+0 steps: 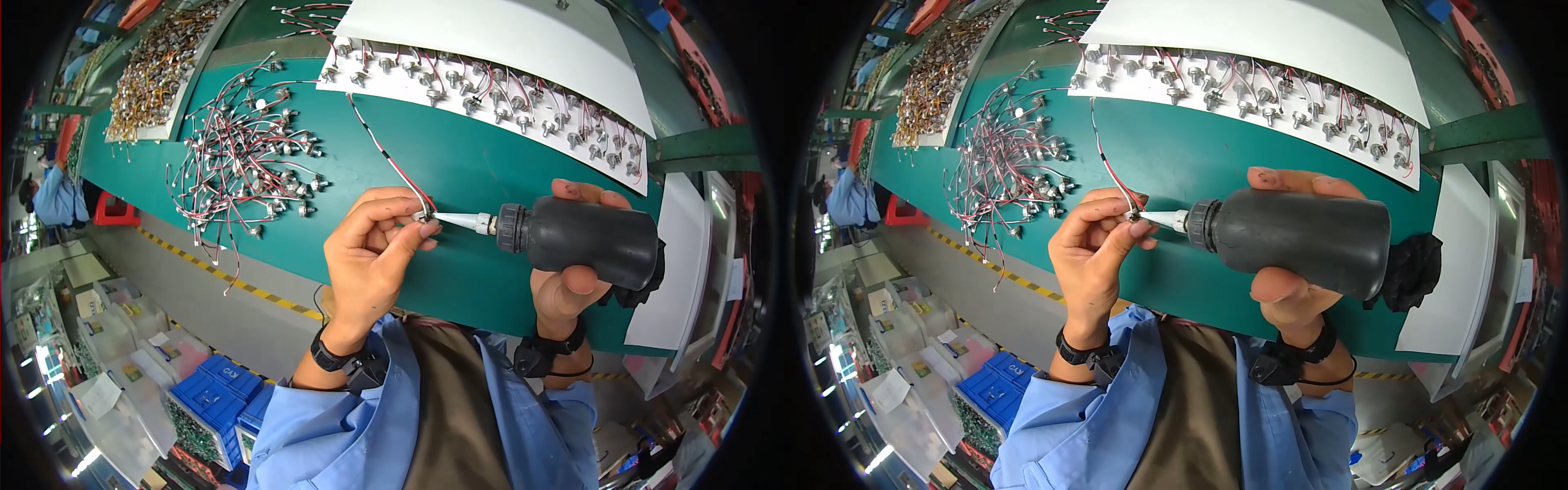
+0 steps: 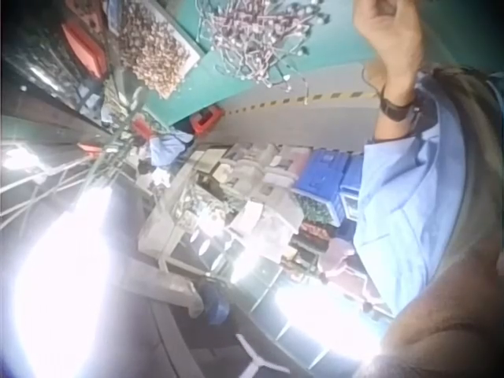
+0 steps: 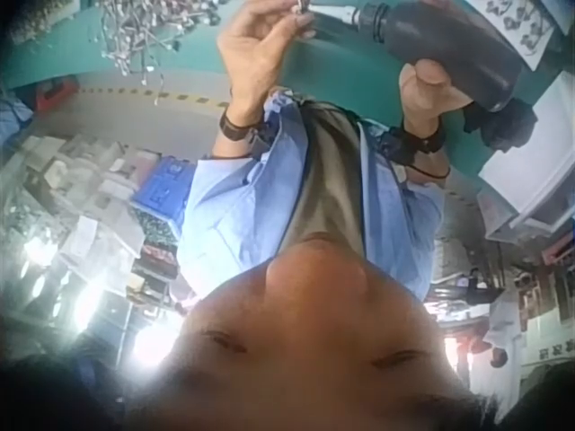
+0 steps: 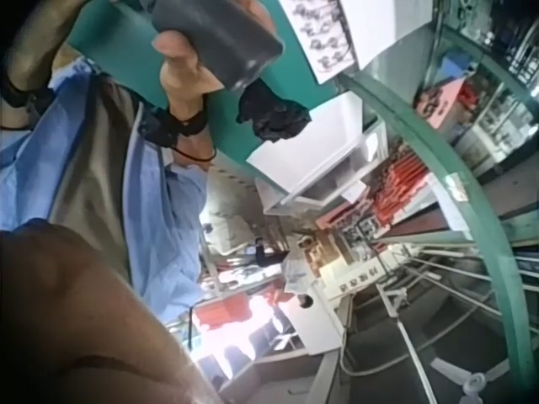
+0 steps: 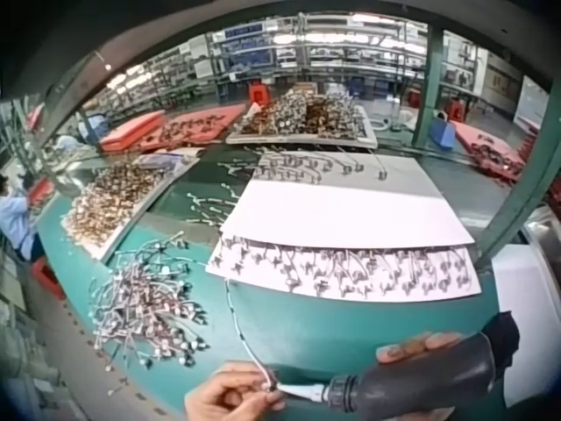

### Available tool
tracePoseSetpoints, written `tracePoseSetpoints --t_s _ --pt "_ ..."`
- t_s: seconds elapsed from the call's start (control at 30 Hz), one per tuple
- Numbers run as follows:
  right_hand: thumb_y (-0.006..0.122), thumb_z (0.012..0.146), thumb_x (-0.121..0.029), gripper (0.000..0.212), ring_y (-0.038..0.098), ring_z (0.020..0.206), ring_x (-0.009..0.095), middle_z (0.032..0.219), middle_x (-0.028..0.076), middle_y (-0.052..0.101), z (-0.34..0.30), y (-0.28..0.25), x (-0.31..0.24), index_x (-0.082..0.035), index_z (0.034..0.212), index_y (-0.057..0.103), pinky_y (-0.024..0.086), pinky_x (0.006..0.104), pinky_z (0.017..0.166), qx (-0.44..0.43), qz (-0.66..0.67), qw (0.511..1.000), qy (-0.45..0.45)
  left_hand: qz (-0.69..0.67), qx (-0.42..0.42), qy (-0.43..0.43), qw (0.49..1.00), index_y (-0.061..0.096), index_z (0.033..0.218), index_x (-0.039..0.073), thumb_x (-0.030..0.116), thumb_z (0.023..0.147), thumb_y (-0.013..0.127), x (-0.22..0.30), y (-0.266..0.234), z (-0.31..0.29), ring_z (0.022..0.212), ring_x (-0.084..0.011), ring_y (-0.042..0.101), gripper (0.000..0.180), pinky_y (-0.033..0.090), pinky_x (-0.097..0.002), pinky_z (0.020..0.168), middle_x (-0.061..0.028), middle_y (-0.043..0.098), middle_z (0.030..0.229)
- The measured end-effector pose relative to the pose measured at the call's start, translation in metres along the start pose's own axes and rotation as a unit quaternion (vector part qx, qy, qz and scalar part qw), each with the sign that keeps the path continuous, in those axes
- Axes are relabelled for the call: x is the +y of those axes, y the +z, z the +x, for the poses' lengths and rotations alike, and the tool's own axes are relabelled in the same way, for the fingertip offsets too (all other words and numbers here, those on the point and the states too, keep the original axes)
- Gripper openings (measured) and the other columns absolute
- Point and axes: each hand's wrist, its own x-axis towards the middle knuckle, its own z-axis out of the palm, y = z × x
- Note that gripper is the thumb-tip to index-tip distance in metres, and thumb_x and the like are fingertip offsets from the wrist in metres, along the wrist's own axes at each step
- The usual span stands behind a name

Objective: The person picks up a wire assembly, applies glue to the component from a squeeze bottle, and places it onto a white board. This process is repeated for several assemblies, occasionally wiping the glue bottle tip with a black cloth.

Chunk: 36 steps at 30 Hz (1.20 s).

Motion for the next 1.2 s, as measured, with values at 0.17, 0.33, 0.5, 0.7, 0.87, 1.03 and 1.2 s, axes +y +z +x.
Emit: tracePoseSetpoints --t_s 0.17,0.33,0.5,0.7,0.87,1.03,1.2 --pt "0.061 0.068 -0.053 0.077 0.052 0.096 0.023 0.102 0.020 0.051 -0.001 0.000 -0.003 -0.002 0.118 0.035 0.045 0.0290 0.074 0.025 -0.034 0.999 0.020 -0.015 0.001 -0.003 1.000 0.052 0.089 -0.008 -0.012 0.074 0.053 0.001 -0.001 -0.001 0.075 -0.0155 0.059 0.015 0.053 -0.0240 0.065 -0.0133 0.050 0.097" --pt "0.061 0.068 -0.052 0.076 0.052 0.096 0.023 0.103 0.020 0.051 0.000 0.001 -0.004 -0.002 0.118 0.034 0.045 0.0291 0.075 0.027 -0.046 0.998 0.028 -0.020 -0.003 -0.002 1.000 0.052 0.089 -0.008 -0.012 0.075 0.052 0.000 -0.002 0.000 0.075 -0.0158 0.059 0.015 0.053 -0.0242 0.064 -0.0135 0.050 0.096" --pt "0.061 0.069 -0.051 0.074 0.051 0.097 0.023 0.103 0.019 0.051 0.004 0.004 -0.001 -0.001 0.118 0.035 0.044 0.0295 0.076 0.023 -0.039 0.998 0.032 -0.018 0.002 -0.008 1.000 0.052 0.090 -0.008 -0.012 0.075 0.052 0.003 -0.004 0.003 0.074 -0.0161 0.059 0.015 0.053 -0.0249 0.064 -0.0139 0.051 0.096" --pt "0.061 0.072 -0.046 0.069 0.051 0.097 0.023 0.104 0.018 0.051 0.012 -0.001 -0.003 -0.001 0.117 0.035 0.044 0.0284 0.076 0.100 -0.058 0.991 0.066 0.023 0.010 0.047 0.999 0.052 0.089 -0.007 -0.013 0.073 0.053 0.025 -0.007 0.015 0.071 -0.0176 0.059 0.017 0.052 -0.0253 0.061 -0.0148 0.052 0.096" --pt "0.061 0.074 -0.042 0.066 0.051 0.096 0.022 0.105 0.018 0.051 0.019 -0.020 0.001 0.000 0.117 0.035 0.043 0.0276 0.076 0.168 -0.056 0.980 0.095 0.163 0.100 0.164 0.968 0.054 0.090 -0.006 -0.003 0.071 0.060 0.088 -0.013 0.095 0.063 -0.0164 0.059 0.020 0.049 -0.0244 0.059 -0.0130 0.057 0.085" --pt "0.061 0.075 -0.041 0.065 0.051 0.095 0.021 0.105 0.018 0.051 0.027 -0.036 0.002 0.001 0.118 0.034 0.042 0.0276 0.078 0.206 -0.059 0.972 0.098 0.228 0.007 0.195 0.954 0.059 0.085 -0.004 0.007 0.070 0.064 0.088 0.031 0.253 0.063 -0.0130 0.058 0.019 0.047 -0.0230 0.055 -0.0099 0.062 0.075" --pt "0.060 0.076 -0.041 0.066 0.049 0.097 0.021 0.105 0.018 0.050 0.033 -0.041 0.011 0.001 0.119 0.032 0.041 0.0281 0.081 0.225 -0.070 0.966 0.109 0.565 -0.054 0.171 0.805 0.065 0.081 0.009 0.023 0.065 0.064 -0.025 0.098 0.375 0.070 -0.0235 0.061 0.022 0.048 -0.0312 0.063 -0.0102 0.063 0.082"
